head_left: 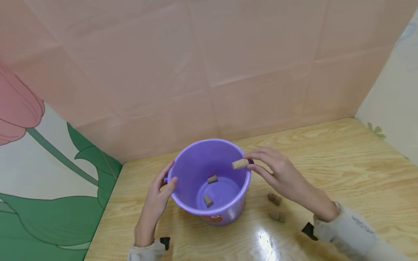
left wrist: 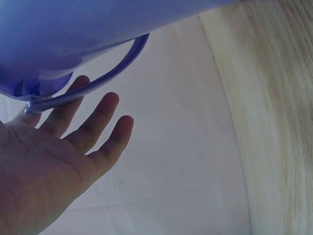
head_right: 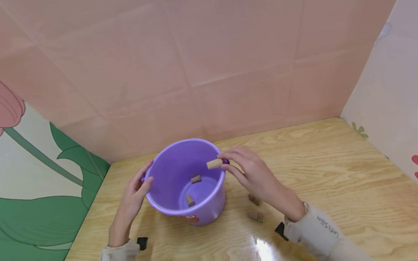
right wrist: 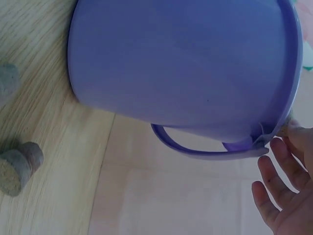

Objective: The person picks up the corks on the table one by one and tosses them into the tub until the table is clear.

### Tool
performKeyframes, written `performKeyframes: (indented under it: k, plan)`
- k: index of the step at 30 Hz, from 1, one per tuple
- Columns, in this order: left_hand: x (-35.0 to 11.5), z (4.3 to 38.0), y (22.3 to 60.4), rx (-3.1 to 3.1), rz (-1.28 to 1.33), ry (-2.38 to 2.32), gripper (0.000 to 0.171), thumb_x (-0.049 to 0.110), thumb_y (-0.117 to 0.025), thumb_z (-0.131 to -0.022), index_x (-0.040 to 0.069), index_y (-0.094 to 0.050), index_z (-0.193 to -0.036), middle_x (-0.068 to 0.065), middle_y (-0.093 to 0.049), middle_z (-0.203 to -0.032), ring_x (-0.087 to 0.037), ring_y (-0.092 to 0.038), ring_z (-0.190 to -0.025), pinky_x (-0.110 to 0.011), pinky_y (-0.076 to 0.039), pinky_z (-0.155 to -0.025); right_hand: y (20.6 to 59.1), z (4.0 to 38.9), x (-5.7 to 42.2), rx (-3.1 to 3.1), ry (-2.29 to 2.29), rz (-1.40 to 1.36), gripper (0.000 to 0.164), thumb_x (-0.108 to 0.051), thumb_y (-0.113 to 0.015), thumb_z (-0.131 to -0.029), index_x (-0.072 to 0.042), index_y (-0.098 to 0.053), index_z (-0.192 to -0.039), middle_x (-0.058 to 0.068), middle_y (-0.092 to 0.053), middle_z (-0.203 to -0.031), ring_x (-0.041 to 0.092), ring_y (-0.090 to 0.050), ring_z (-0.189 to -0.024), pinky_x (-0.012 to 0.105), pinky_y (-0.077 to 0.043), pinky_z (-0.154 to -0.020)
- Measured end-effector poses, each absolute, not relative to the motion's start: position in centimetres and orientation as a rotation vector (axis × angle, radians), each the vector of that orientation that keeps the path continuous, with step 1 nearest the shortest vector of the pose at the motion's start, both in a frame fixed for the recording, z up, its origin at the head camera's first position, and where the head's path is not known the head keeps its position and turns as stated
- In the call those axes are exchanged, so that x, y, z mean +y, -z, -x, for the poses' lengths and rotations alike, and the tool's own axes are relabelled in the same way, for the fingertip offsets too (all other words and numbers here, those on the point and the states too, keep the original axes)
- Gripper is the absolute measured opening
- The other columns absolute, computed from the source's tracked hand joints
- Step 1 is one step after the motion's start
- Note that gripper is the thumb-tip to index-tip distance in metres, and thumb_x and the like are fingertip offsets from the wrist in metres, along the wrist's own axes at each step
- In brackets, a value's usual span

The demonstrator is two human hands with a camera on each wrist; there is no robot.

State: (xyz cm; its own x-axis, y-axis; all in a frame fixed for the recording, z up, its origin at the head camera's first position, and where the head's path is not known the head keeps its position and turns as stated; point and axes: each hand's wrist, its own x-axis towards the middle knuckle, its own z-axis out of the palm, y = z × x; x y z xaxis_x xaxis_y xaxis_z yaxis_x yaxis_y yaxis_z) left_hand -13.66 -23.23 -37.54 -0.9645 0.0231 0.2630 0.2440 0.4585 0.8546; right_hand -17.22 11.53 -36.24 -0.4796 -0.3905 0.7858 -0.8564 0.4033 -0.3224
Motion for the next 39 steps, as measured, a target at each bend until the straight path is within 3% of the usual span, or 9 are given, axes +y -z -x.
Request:
performKeyframes:
  k: [3,10,13,17,23,39]
  plan:
    - [-23.3,13.7,37.5,-2.493,0.240,1.503,0.050,0.016,-0.059,-0.099,0.013,-0.048,-0.147,-0.015,-0.058,-0.137,-0.027,-0.058,-0.108,-0.025,-0.055,-0.081,36.2,17.1,11.2,-2.054,-0.989,-1.079,0.035,0.001,-0.074,-0.081,-0.004,-0.070,-0.115,0.007,-0.071,-0.112,0.022,-0.066,-0.103,0.012,-0.044,-0.100]
    - [-23.2,13.6,37.4,-2.485,0.252,1.504,0.049,0.015,-0.059,-0.099,0.012,-0.048,-0.147,-0.017,-0.059,-0.137,-0.029,-0.059,-0.107,-0.025,-0.055,-0.081,36.1,17.1,10.6,-2.080,-0.967,-1.086,0.028,-0.026,-0.063,-0.096,-0.007,-0.070,-0.116,0.007,-0.070,-0.113,0.023,-0.065,-0.106,0.025,-0.050,-0.097]
    - [-23.3,13.6,37.4,-2.485,0.251,1.509,0.049,0.016,-0.058,-0.099,0.012,-0.048,-0.147,-0.017,-0.058,-0.137,-0.031,-0.059,-0.108,-0.025,-0.055,-0.081,36.0,17.0,10.3,-2.086,-0.971,-1.114,0.028,-0.014,-0.071,-0.089,-0.007,-0.070,-0.116,0.007,-0.071,-0.113,0.024,-0.065,-0.107,0.032,-0.052,-0.096]
    - [-23.3,13.5,37.3,-2.490,0.252,1.524,0.050,0.016,-0.058,-0.099,0.012,-0.048,-0.148,-0.017,-0.057,-0.139,-0.033,-0.059,-0.109,-0.024,-0.055,-0.081,36.0,16.9,9.9,-2.108,-0.989,-1.134,0.039,0.000,-0.076,-0.080,-0.008,-0.069,-0.118,0.004,-0.071,-0.116,0.025,-0.065,-0.110,0.040,-0.052,-0.097]
    - [-23.2,13.7,37.4,-2.491,0.244,1.516,0.050,0.015,-0.059,-0.098,0.012,-0.048,-0.147,-0.018,-0.058,-0.136,-0.032,-0.061,-0.106,-0.025,-0.056,-0.080,36.0,16.7,9.5,-2.144,-1.009,-1.127,0.035,-0.003,-0.073,-0.084,-0.009,-0.070,-0.118,0.004,-0.071,-0.117,0.031,-0.064,-0.113,0.050,-0.050,-0.097]
    - [-23.2,13.8,37.6,-2.497,0.221,1.527,0.050,0.017,-0.060,-0.098,0.015,-0.049,-0.147,-0.015,-0.059,-0.134,-0.028,-0.059,-0.108,-0.025,-0.055,-0.083,36.1,16.5,8.9,-2.260,-1.079,-1.067,0.031,-0.007,-0.072,-0.086,-0.013,-0.070,-0.117,0.001,-0.071,-0.117,0.032,-0.061,-0.117,0.056,-0.040,-0.102]
